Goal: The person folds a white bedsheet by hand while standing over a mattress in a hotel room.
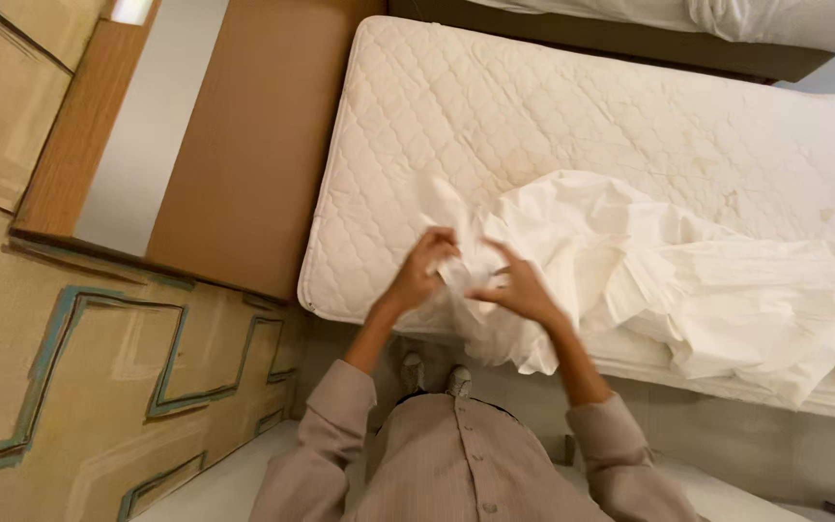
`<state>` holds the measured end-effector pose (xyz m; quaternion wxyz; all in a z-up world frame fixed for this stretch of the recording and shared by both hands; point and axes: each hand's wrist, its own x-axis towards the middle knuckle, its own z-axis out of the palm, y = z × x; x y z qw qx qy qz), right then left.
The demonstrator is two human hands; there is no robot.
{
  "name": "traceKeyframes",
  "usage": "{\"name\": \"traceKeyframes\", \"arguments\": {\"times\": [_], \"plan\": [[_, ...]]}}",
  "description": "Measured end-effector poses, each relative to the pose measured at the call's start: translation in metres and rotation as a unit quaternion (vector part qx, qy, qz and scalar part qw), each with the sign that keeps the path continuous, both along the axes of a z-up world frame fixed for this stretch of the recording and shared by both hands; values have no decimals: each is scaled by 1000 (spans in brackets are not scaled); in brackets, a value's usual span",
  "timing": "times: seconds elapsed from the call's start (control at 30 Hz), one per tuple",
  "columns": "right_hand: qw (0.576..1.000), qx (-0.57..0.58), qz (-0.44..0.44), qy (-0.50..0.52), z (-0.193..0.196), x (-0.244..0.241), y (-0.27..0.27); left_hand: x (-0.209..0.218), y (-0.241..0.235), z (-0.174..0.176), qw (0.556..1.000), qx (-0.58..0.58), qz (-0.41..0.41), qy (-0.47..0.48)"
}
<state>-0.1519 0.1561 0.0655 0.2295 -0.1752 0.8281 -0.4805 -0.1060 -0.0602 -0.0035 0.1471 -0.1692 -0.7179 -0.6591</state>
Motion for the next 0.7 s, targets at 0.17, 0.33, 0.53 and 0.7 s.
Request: {"name": "traceKeyframes", "arguments": {"times": [0.17, 0.33, 0.53, 0.7], "plan": [[978, -62, -4, 198, -113, 17, -51, 20, 7, -13, 984, 120, 59, -121], [973, -63, -2, 220, -152, 45, -59, 22, -55, -102, 699, 536, 98, -463], [960, 22, 150, 235, -159, 77, -70, 8, -44, -36, 735, 450, 29, -507], [945, 107, 209, 229, -170, 87, -86, -33, -69, -133, 879, -125, 149, -435]]}}
